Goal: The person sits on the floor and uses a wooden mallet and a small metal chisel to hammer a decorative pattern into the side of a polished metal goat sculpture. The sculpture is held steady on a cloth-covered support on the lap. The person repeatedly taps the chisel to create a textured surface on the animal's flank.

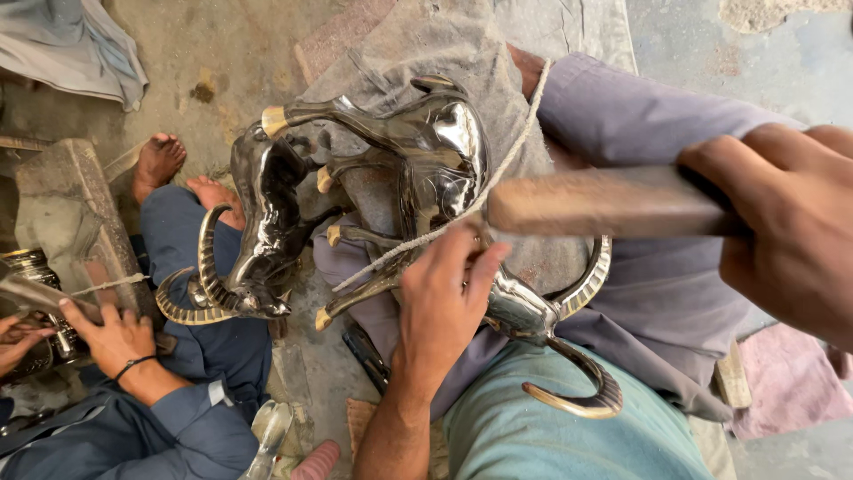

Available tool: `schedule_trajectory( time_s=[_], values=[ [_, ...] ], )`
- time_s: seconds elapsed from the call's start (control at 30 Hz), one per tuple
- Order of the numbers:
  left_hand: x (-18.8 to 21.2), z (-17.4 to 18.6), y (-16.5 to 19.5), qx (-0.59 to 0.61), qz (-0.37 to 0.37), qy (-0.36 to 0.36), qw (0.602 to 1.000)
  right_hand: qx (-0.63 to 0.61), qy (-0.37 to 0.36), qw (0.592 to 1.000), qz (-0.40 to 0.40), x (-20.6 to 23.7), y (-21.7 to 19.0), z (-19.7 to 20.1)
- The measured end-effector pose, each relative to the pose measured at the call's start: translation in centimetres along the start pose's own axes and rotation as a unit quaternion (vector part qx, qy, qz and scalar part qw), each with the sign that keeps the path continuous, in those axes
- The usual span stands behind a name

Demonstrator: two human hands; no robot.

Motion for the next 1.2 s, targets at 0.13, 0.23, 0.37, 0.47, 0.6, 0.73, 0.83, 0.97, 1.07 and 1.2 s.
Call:
schedule_trajectory(
  time_s=[0.13, 0.23, 0.37, 0.47, 0.6, 0.73, 0.83, 0.97, 1.07, 1.2],
  values=[
    [0.3, 0.9, -2.2, 0.127, 0.078, 0.017, 0.989, -0.166, 0.091, 0.981, -0.027, 1.0, 1.5, 0.5],
    [0.0, 0.7, -1.5, 0.111, 0.035, -0.013, 0.993, -0.156, 0.108, 0.982, -0.007, 1.2, 1.3, 0.4],
    [-0.1, 0.5, -1.4, 0.097, 0.015, -0.043, 0.994, -0.083, 0.106, 0.991, 0.013, 0.5, 0.3, 0.9],
    [0.0, 0.5, -1.7, 0.071, 0.011, -0.044, 0.996, -0.102, 0.119, 0.987, 0.033, -0.1, -0.9, 2.2],
    [0.5, 0.4, -2.2, 0.075, 0.011, -0.023, 0.997, -0.17, 0.126, 0.977, 0.039, -0.9, -2.6, 4.0],
    [1.5, 1.2, -1.1, 0.059, -0.052, 0.029, 0.996, 0.019, 0.097, 0.99, 0.102, -1.5, -6.1, 5.2],
    [1.7, 1.2, -2.0, 0.038, -0.021, 0.037, 0.998, 0.028, 0.085, 0.991, 0.103, -1.4, -6.9, 5.6],
    [2.4, 1.5, -2.6, 0.091, -0.017, 0.067, 0.993, 0.086, -0.013, 0.994, 0.065, -0.7, -5.4, 1.4],
    [4.0, 3.1, -4.2, 0.179, 0.008, 0.117, 0.977, -0.101, 0.011, 0.995, -0.004, 1.5, -1.3, -1.6],
    [7.9, 5.8, -8.4, 0.243, 0.115, 0.177, 0.947, -0.427, 0.014, 0.885, -0.186, 6.3, 4.3, -10.7]
  ],
)
Point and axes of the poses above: each hand's wrist, its own x-axis away from the middle knuckle, its own z-axis out of the back of the hand, y = z × x, the point moved 10 cm from there along -x, towards the middle knuckle, and after that the axes turned 4 degrees about -y, right-handed, at the moved point
